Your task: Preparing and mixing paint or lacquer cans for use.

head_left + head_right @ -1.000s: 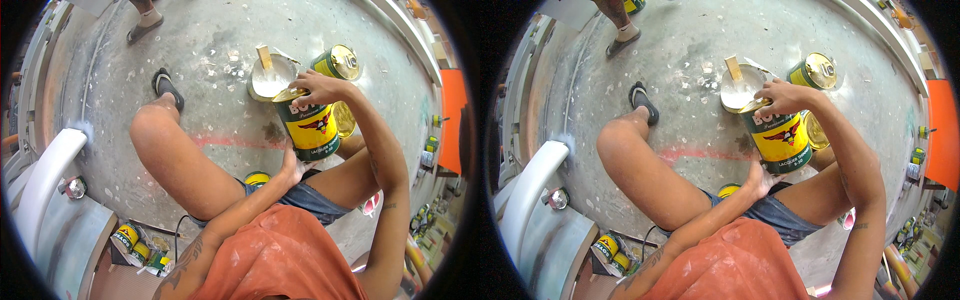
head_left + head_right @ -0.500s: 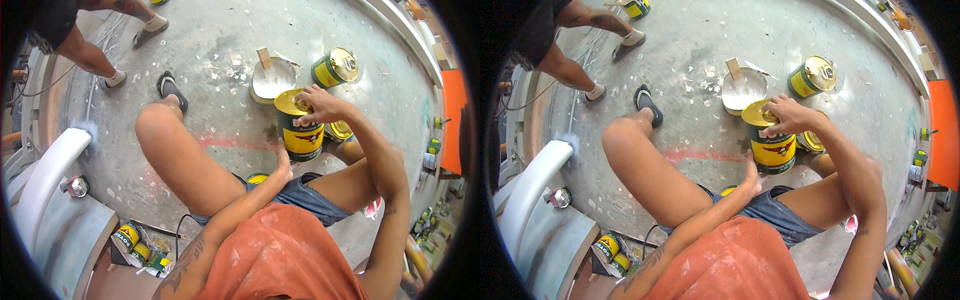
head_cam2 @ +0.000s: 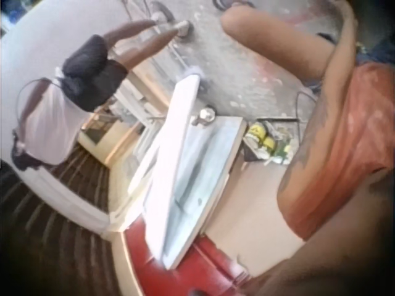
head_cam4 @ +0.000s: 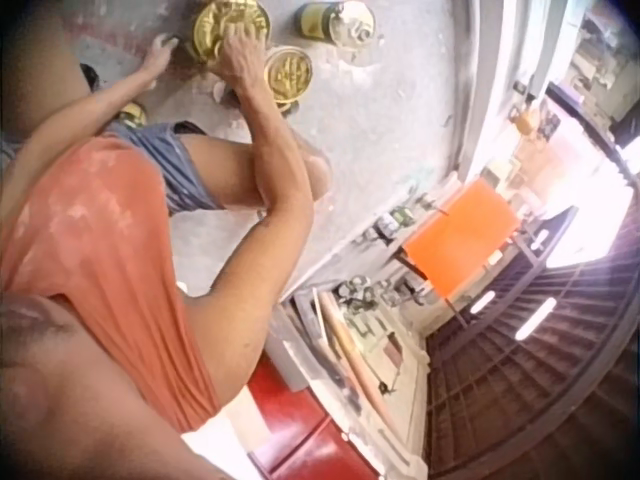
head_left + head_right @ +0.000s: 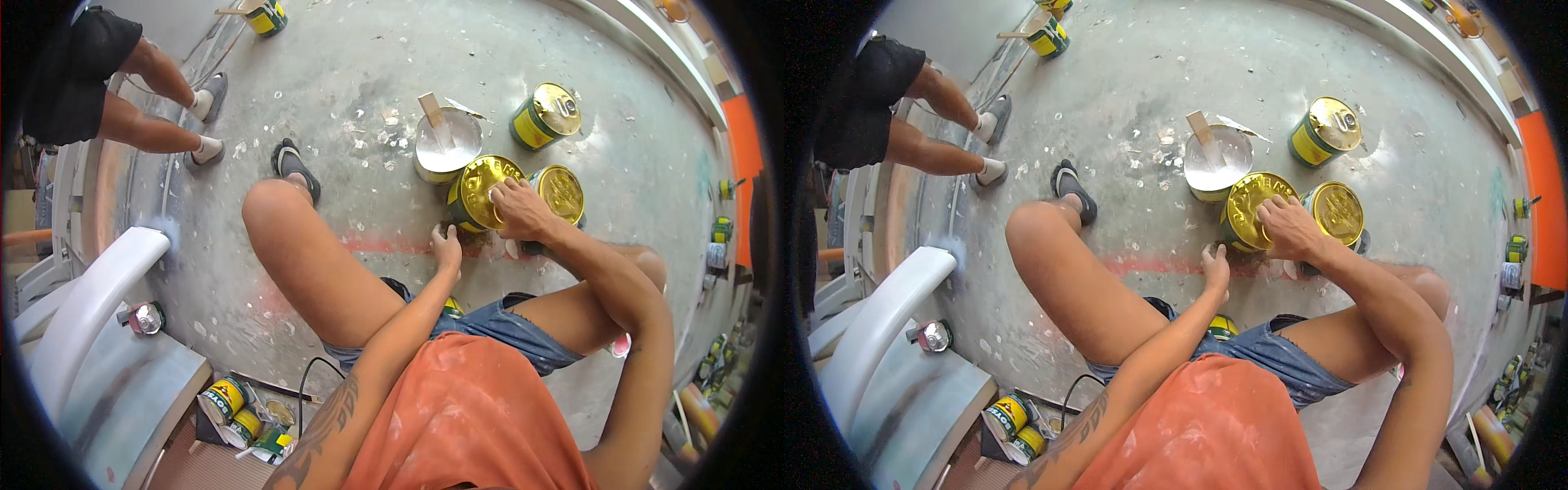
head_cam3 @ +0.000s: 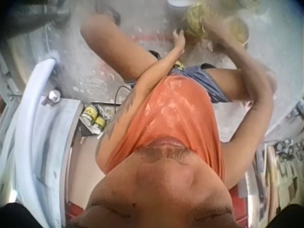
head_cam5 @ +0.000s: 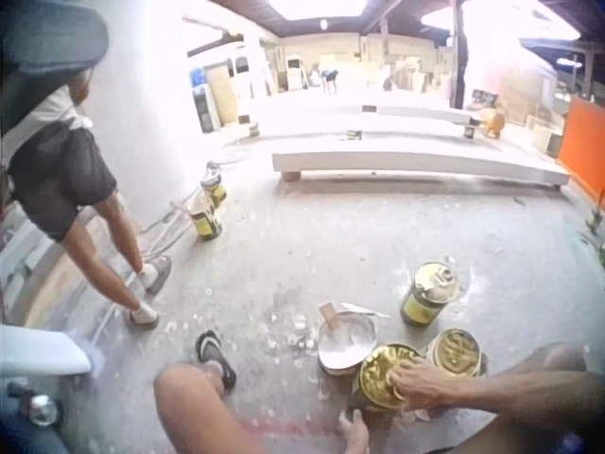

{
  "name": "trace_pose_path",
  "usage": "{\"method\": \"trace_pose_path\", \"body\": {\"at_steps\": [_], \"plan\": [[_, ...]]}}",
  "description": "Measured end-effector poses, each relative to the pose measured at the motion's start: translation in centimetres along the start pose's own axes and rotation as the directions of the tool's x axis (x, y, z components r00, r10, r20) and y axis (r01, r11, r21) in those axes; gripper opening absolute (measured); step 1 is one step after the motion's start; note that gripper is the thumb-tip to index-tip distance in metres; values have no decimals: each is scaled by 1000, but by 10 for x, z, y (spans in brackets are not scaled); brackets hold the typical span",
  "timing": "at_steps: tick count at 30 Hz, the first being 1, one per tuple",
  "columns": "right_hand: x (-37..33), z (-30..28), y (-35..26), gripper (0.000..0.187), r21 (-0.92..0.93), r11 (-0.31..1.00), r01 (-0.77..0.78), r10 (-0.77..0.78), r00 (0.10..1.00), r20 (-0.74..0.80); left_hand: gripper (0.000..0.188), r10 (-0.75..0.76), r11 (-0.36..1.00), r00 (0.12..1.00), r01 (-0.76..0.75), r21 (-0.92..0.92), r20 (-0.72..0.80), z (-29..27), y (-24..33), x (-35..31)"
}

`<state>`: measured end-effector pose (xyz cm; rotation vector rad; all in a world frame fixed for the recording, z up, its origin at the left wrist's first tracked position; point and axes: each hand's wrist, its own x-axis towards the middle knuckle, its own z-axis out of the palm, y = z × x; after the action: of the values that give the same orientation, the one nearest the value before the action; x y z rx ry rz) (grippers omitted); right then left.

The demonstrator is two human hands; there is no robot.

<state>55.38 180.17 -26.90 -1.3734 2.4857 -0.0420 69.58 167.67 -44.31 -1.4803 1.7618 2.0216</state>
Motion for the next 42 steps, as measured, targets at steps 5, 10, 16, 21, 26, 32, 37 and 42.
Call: {"method": "trace_pose_path", "body": {"at_steps": [5,10,16,21,26,32,37,42], "plan": [[-24,33,30,58,-76,992,-100,100,995,-6,28,335,921,906,-257,-292,258,3,101,-36],[-24,51,45,68,-50,998,-39,27,976,-218,28,497,513,310,-858,14,811,-34,262,-110],[32,-2,51,42,13,992,-127,127,992,-8,34,-443,-170,76,-985,-1,893,-57,267,-78],[140,-42,53,47,216,974,-70,133,946,-295,33,-435,-634,602,-733,247,670,-63,248,-61],[207,-24,79,65,118,991,-61,94,949,-300,21,-236,-229,237,-956,183,942,-41,246,-47],[211,-33,71,16,99,993,-71,65,996,58,33,-387,-505,536,-804,314,750,-30,246,-45],[163,-25,64,16,94,970,-226,234,969,-86,33,-383,-415,394,-881,225,836,-30,238,-51],[155,1,53,16,224,940,-257,318,898,-306,33,-411,-368,342,-910,190,845,-38,248,-71]]}}
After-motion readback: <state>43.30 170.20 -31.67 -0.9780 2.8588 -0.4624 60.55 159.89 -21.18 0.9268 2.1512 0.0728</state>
